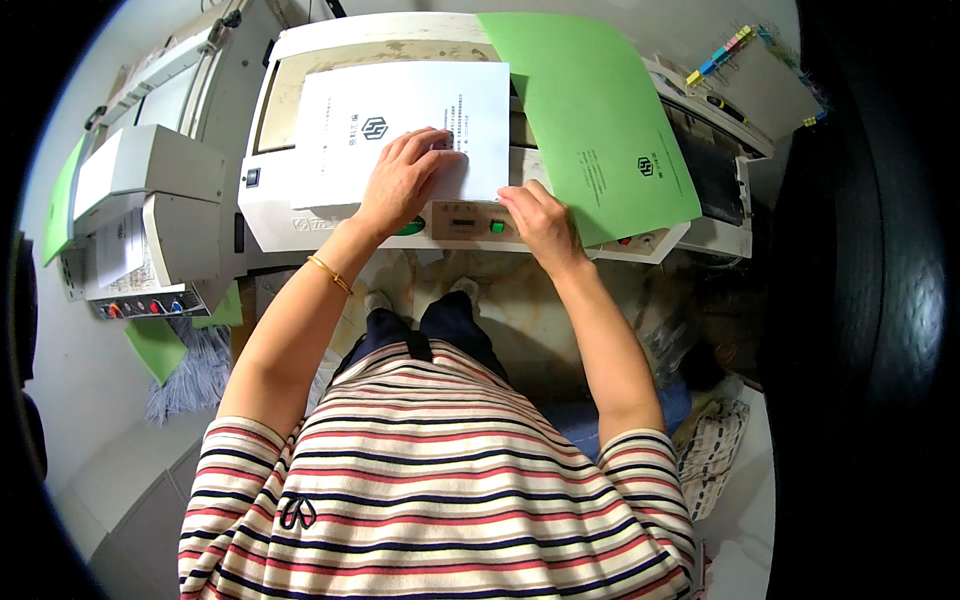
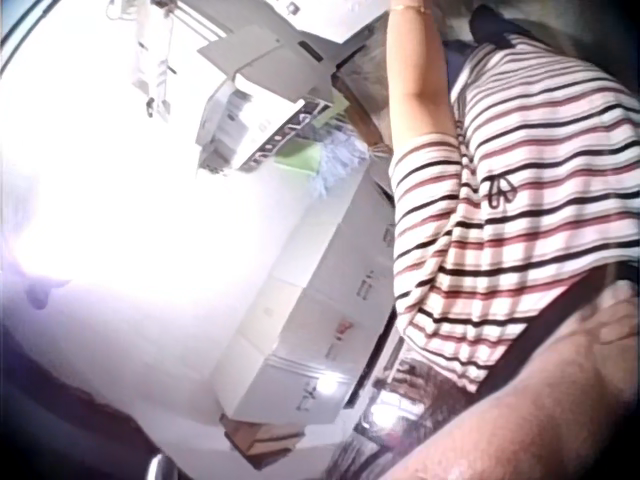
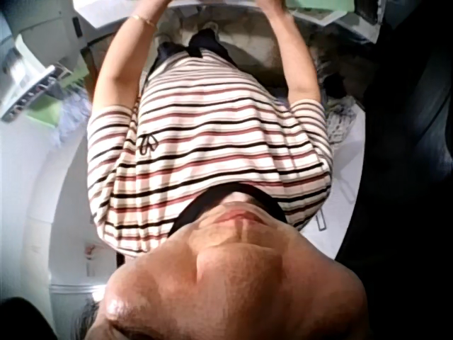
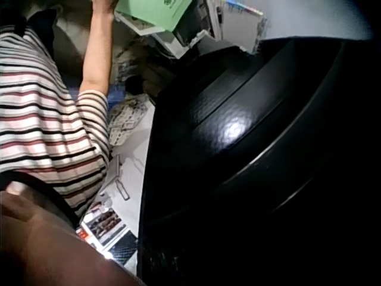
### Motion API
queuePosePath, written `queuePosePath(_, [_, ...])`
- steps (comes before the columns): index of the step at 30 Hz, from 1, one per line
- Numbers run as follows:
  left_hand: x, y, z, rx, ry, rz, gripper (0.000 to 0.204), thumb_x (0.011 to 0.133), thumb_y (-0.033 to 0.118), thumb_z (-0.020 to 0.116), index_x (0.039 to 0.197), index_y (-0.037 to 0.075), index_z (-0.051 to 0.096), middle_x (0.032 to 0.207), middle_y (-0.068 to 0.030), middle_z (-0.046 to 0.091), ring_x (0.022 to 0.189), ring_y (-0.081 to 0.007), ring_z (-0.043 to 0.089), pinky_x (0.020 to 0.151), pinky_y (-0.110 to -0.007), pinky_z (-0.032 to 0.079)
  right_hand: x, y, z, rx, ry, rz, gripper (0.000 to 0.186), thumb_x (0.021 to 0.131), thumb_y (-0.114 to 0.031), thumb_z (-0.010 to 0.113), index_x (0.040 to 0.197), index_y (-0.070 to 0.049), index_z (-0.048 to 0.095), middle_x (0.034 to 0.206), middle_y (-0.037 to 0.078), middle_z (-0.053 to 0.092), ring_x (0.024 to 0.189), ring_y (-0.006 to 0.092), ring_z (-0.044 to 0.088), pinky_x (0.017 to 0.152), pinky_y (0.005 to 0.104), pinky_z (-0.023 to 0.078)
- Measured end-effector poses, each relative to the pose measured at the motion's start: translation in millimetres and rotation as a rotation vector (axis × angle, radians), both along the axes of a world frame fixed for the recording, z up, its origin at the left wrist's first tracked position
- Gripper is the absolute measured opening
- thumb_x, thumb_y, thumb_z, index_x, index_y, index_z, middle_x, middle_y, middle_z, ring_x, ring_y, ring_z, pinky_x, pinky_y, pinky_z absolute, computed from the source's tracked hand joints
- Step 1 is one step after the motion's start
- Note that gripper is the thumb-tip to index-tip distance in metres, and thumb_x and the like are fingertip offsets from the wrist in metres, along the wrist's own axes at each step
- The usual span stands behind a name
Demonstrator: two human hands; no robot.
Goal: The person places a document on a photocopier, operates the touchscreen to print, and retrieves the printed sheets. They then move to a paper cutter, align the sheets, and trim the edges using the machine's blade.
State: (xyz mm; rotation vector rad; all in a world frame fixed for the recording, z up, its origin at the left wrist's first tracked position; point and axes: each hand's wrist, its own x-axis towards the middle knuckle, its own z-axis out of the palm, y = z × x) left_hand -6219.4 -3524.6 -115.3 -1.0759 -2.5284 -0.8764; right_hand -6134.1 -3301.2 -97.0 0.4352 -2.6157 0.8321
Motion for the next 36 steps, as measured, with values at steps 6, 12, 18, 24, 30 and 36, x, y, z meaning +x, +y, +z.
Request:
queuePosePath(6, [1.5, 0.0, -2.6, -0.01, 0.021, 0.026, 0.036, 0.082, 0.005, 0.058, 0.116, 0.017, 0.062, 0.128, -0.0059, 0.054, 0.124, -0.0271, 0.046, 0.104, -0.041, 0.036, -8.3, 5.4, 3.5, 0.12, 0.001, 0.14, 0.015, 0.077, 0.0, 0.071, 0.089, -0.005, 0.063, 0.075, 0.008, 0.057, 0.064, 0.0263, 0.062, 0.056, 0.0347, 0.051])
queuePosePath(12, [2.4, 2.8, -2.9, -0.036, 0.036, 0.058, 0.032, 0.084, 0.008, 0.058, 0.114, 0.018, 0.062, 0.128, -0.0039, 0.054, 0.125, -0.0252, 0.046, 0.105, -0.04, 0.036, -16.2, 12.0, 3.2, 0.232, -0.015, 0.26, 0.016, 0.078, -0.002, 0.068, 0.089, -0.005, 0.057, 0.074, 0.008, 0.056, 0.063, 0.0268, 0.063, 0.053, 0.0347, 0.052])
queuePosePath(18, [2.8, 1.7, -2.3, -0.039, 0.036, 0.065, 0.03, 0.086, 0.009, 0.058, 0.114, 0.018, 0.062, 0.128, -0.0035, 0.054, 0.125, -0.0246, 0.046, 0.106, -0.039, 0.036, -13.7, 19.9, -6.8, 0.17, -0.055, 0.261, 0.017, 0.078, -0.001, 0.067, 0.09, -0.005, 0.055, 0.075, 0.008, 0.058, 0.063, 0.0269, 0.063, 0.054, 0.0351, 0.052])
queuePosePath(24, [2.7, 2.7, -3.6, -0.022, 0.045, 0.075, 0.031, 0.082, 0.009, 0.059, 0.112, 0.018, 0.063, 0.126, -0.0032, 0.055, 0.124, -0.0242, 0.047, 0.106, -0.039, 0.036, 2.2, 34.4, -3.4, 0.059, -0.076, 0.149, 0.015, 0.08, 0.0, 0.067, 0.09, -0.004, 0.057, 0.077, 0.009, 0.061, 0.063, 0.0269, 0.062, 0.055, 0.0354, 0.051])
queuePosePath(30, [3.4, 4.7, -4.6, -0.025, 0.042, 0.081, 0.032, 0.081, 0.008, 0.059, 0.112, 0.017, 0.063, 0.126, -0.0029, 0.055, 0.124, -0.0242, 0.046, 0.105, -0.039, 0.036, 7.0, 22.5, -1.0, -0.098, -0.146, 0.063, 0.014, 0.081, 0.0, 0.068, 0.092, -0.004, 0.061, 0.078, 0.009, 0.062, 0.063, 0.0235, 0.061, 0.056, 0.0325, 0.049])
queuePosePath(36, [2.7, 4.0, -5.5, -0.049, 0.06, 0.078, 0.032, 0.082, 0.009, 0.059, 0.112, 0.017, 0.063, 0.126, -0.003, 0.055, 0.124, -0.024, 0.046, 0.105, -0.039, 0.036, -2.2, 14.6, -2.1, 0.017, -0.07, 0.116, 0.018, 0.078, -0.002, 0.071, 0.094, -0.005, 0.063, 0.076, 0.008, 0.06, 0.062, 0.0241, 0.06, 0.056, 0.0327, 0.048])
